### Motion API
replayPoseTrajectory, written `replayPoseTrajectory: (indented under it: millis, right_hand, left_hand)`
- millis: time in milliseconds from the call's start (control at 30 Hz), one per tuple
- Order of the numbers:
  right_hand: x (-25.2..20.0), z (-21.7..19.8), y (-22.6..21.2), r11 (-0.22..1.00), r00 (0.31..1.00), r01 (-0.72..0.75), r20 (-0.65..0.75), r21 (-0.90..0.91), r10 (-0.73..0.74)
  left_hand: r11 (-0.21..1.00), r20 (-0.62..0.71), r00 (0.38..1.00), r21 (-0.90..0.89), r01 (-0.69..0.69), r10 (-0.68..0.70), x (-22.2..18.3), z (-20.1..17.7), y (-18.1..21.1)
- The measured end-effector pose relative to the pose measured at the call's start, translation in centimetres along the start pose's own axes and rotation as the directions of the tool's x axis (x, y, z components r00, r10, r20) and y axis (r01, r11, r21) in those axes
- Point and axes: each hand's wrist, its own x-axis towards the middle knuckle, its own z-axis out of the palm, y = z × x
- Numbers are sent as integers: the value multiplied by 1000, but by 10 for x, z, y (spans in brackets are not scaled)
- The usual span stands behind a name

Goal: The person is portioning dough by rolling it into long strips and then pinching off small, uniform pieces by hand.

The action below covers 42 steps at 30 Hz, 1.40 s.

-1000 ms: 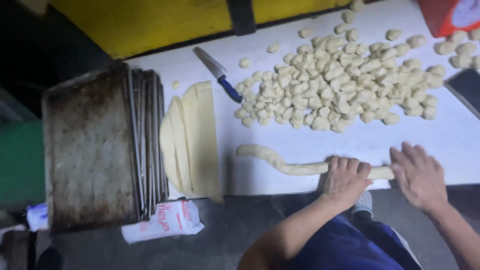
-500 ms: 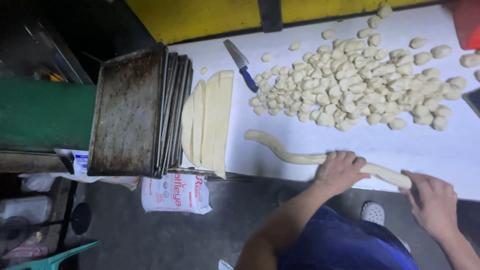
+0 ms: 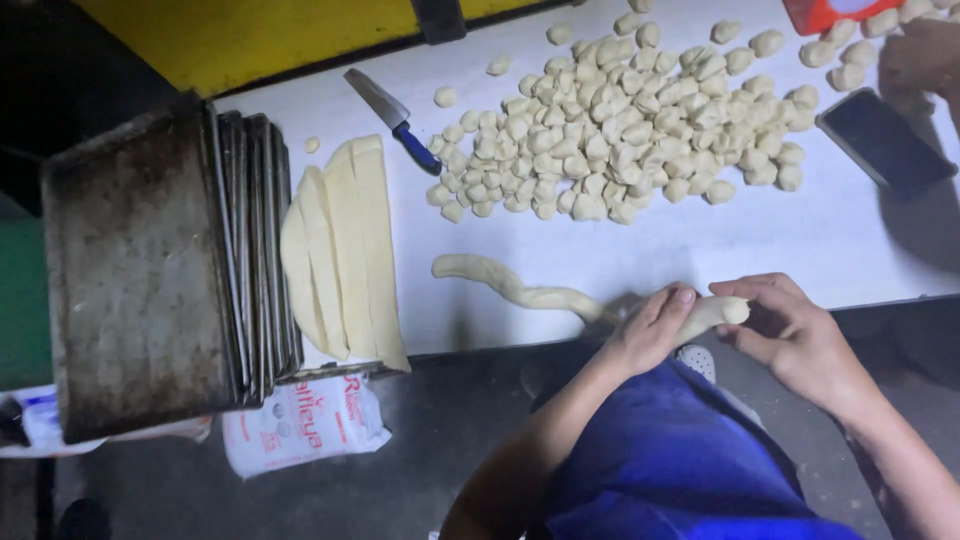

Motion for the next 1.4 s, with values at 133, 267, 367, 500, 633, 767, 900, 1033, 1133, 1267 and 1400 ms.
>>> replayPoseTrajectory:
  millis: [133,267,367,500,633,767,900,1033,1133,1267,1400]
  right_hand:
    - [-2,23,-27,980,979,-198,-61,-4,197]
    - [-9,47,-33,961,999,20,-22,-276,-27]
    - [-15,58,-45,924,999,-49,-36,-380,38]
    - [-9,67,-48,907,995,-103,-53,-407,90]
    - [-2,80,-54,925,989,-116,48,-362,142]
    - [-3,93,-20,898,993,91,106,-431,-50]
    - [6,109,16,938,989,-147,-30,-313,144]
    - [6,108,46,997,937,15,-346,-74,-40]
    - [26,101,85,993,898,79,-425,-87,-109]
    - [50,85,114,914,939,-24,-322,-404,-117]
    - [5,58,88,963,980,86,-154,-254,-128]
  left_hand:
    - [951,169,980,-270,151,-108,-11,-21,4]
    - [909,306,937,-318,268,-169,-17,-47,2]
    - [896,388,905,-317,312,-177,-20,-64,9]
    - [972,376,921,-164,171,-99,-28,-81,4]
    - [939,310,950,-318,133,-29,-38,-73,-11]
    - [952,111,962,-153,263,-248,-53,-64,21]
    - [875,-13,894,-213,435,-448,-48,-32,43]
    - [937,-110,961,-273,216,-254,-36,-3,28]
    - [964,-73,967,-127,233,-244,-21,9,11]
    - [946,80,981,291,146,-176,-46,26,86]
    - [575,-35,875,766,-287,484,-14,4,-56]
